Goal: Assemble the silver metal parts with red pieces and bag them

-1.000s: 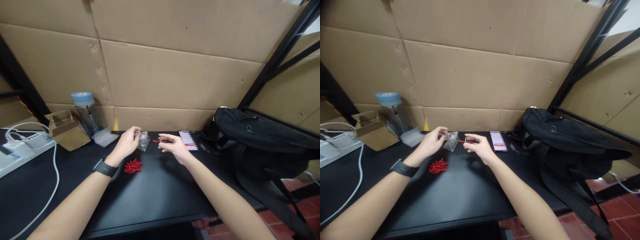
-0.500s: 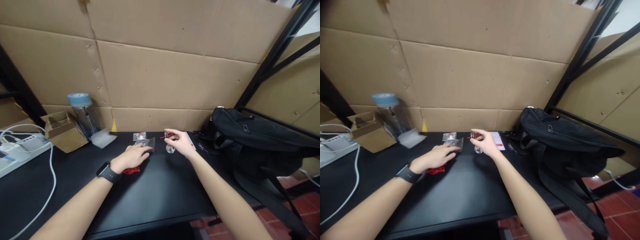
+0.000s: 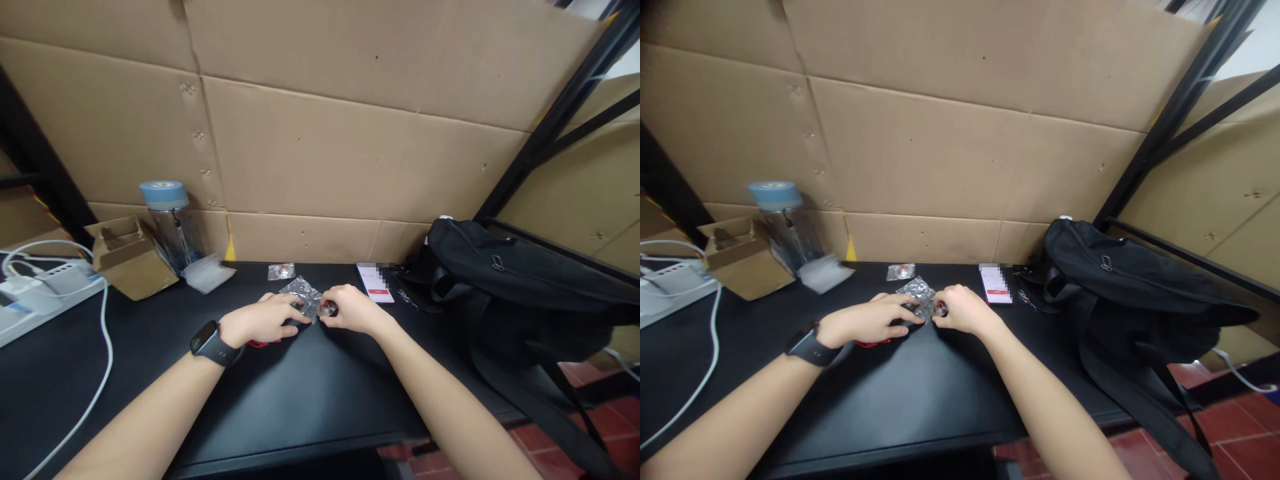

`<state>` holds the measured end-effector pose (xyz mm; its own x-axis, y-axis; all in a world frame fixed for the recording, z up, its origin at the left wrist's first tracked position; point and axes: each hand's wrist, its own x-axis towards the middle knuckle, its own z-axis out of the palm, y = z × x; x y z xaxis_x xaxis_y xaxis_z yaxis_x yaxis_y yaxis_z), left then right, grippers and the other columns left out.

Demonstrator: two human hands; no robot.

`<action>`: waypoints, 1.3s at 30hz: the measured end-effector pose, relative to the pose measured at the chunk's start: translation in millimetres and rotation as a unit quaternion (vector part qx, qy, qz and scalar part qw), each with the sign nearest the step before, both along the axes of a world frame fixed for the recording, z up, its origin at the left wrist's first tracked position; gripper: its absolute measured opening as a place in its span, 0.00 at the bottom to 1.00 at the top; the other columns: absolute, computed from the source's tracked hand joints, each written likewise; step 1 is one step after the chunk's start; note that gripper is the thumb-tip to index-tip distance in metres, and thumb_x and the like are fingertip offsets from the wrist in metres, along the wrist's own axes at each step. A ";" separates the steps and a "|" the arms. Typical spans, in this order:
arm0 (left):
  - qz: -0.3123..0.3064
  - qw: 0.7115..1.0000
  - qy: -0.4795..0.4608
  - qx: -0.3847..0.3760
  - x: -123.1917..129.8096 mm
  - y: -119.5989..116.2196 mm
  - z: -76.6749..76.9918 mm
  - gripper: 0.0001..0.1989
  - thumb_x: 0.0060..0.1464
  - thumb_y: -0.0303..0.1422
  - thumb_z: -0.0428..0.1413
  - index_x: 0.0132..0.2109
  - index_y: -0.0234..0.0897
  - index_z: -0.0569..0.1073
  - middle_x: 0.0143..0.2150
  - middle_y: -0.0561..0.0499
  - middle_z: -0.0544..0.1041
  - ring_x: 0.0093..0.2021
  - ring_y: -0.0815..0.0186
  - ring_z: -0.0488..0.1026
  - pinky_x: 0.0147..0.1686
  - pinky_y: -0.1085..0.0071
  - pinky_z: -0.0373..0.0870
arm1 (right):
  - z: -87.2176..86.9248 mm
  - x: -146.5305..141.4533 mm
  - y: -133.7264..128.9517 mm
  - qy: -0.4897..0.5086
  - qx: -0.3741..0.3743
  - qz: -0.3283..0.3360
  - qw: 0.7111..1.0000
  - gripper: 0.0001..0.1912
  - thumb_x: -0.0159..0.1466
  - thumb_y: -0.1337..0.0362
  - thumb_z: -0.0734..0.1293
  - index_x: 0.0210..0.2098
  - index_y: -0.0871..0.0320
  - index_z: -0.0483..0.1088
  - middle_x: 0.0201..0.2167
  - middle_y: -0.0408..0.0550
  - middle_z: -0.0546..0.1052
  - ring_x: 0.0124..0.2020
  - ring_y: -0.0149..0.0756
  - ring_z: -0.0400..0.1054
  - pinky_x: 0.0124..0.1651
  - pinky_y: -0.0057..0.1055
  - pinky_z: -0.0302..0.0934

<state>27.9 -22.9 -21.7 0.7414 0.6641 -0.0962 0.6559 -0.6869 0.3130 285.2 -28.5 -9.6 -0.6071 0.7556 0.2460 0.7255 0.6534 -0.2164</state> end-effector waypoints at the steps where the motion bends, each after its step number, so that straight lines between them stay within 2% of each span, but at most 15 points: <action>1: -0.002 1.000 0.000 -0.002 -0.7 -0.1 0.3 0.21 0.61 0.39 0.56 0.61 0.62 0.73 0.70 0.54 0.64 0.70 0.52 0.60 0.68 0.53 0.51 | -0.1 -0.7 -0.5 -0.003 0.001 0.003 1.000 0.07 0.56 0.65 0.74 0.36 0.56 0.77 0.32 0.46 0.79 0.32 0.36 0.73 0.38 0.28 0.61; 6: -0.016 1.000 0.016 -0.013 -0.4 -3.4 7.3 0.23 0.60 0.37 0.56 0.61 0.62 0.72 0.72 0.53 0.62 0.72 0.55 0.57 0.69 0.53 0.50 | 1.4 -3.8 -2.8 0.020 0.013 0.002 1.000 0.08 0.57 0.65 0.74 0.37 0.57 0.76 0.34 0.48 0.78 0.36 0.36 0.73 0.41 0.28 0.62; 10: -0.019 0.999 0.025 -0.021 0.6 -4.0 11.2 0.24 0.60 0.35 0.56 0.62 0.62 0.71 0.72 0.54 0.62 0.73 0.55 0.54 0.69 0.53 0.50 | -2.9 -6.6 -2.6 -0.003 -0.016 -0.006 1.000 0.07 0.58 0.64 0.74 0.36 0.57 0.76 0.32 0.46 0.77 0.32 0.34 0.71 0.37 0.27 0.60; 16: -0.016 0.999 0.018 -0.022 -1.6 -1.4 7.0 0.24 0.59 0.35 0.57 0.62 0.62 0.72 0.73 0.55 0.59 0.73 0.55 0.53 0.69 0.54 0.50 | -9.6 -9.6 -0.3 0.011 -0.030 0.001 0.999 0.09 0.62 0.61 0.74 0.41 0.57 0.78 0.38 0.49 0.76 0.39 0.36 0.73 0.42 0.28 0.62; 21: -0.020 0.999 0.011 -0.026 -1.8 -1.8 6.3 0.24 0.60 0.35 0.55 0.62 0.62 0.72 0.74 0.57 0.56 0.73 0.55 0.53 0.70 0.56 0.50 | -11.5 -9.2 0.4 0.053 -0.051 0.029 0.997 0.11 0.61 0.69 0.71 0.44 0.54 0.77 0.36 0.45 0.76 0.35 0.32 0.71 0.40 0.27 0.62; 24: -0.022 0.999 0.009 -0.031 -0.2 -4.3 8.4 0.24 0.61 0.33 0.54 0.62 0.61 0.71 0.74 0.58 0.57 0.73 0.55 0.53 0.70 0.56 0.51 | -16.7 -11.1 2.6 0.082 -0.056 0.003 0.995 0.12 0.61 0.72 0.71 0.43 0.55 0.76 0.37 0.45 0.76 0.32 0.30 0.71 0.38 0.26 0.62; 27: -0.020 0.999 0.008 -0.036 0.8 -6.0 9.3 0.26 0.60 0.31 0.53 0.62 0.61 0.72 0.75 0.59 0.54 0.74 0.56 0.50 0.70 0.55 0.50 | -22.8 -16.7 4.4 0.088 -0.034 -0.042 0.995 0.11 0.62 0.70 0.72 0.44 0.55 0.75 0.39 0.45 0.75 0.34 0.31 0.72 0.38 0.27 0.62; 30: -0.030 0.999 0.003 -0.043 0.4 -5.6 7.6 0.28 0.59 0.27 0.53 0.63 0.61 0.70 0.75 0.60 0.50 0.75 0.57 0.48 0.70 0.55 0.50 | -26.4 -24.1 5.4 0.049 0.023 -0.083 0.995 0.14 0.62 0.67 0.74 0.47 0.54 0.73 0.43 0.47 0.76 0.39 0.35 0.73 0.42 0.30 0.62; 34: -0.043 0.998 0.003 -0.042 -0.5 -3.8 4.5 0.31 0.58 0.25 0.52 0.64 0.59 0.69 0.75 0.59 0.53 0.75 0.57 0.48 0.71 0.53 0.48 | -28.0 -30.1 10.0 -0.002 0.098 -0.124 0.987 0.19 0.58 0.59 0.78 0.46 0.55 0.73 0.44 0.50 0.77 0.45 0.43 0.72 0.46 0.36 0.59; 37: -0.036 0.999 0.010 -0.027 -0.1 -4.3 4.6 0.31 0.57 0.25 0.52 0.63 0.60 0.70 0.74 0.60 0.55 0.75 0.56 0.48 0.71 0.50 0.47 | -29.2 -28.3 15.5 0.013 0.087 -0.115 0.990 0.20 0.57 0.56 0.78 0.44 0.56 0.73 0.42 0.50 0.77 0.41 0.40 0.73 0.45 0.34 0.59; 39: -0.016 1.000 0.008 -0.001 1.3 -6.1 5.5 0.30 0.56 0.25 0.52 0.60 0.61 0.72 0.74 0.60 0.58 0.74 0.55 0.51 0.70 0.48 0.48 | -30.6 -24.9 18.5 0.048 0.044 -0.091 0.994 0.17 0.58 0.60 0.78 0.43 0.56 0.73 0.40 0.48 0.78 0.37 0.36 0.73 0.42 0.31 0.60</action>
<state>29.2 -29.0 -16.1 0.7602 0.6404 -0.1095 0.6390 -0.7066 0.3039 260.3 -10.0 -40.3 -0.4327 0.8239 0.3661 0.8125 0.5323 -0.2376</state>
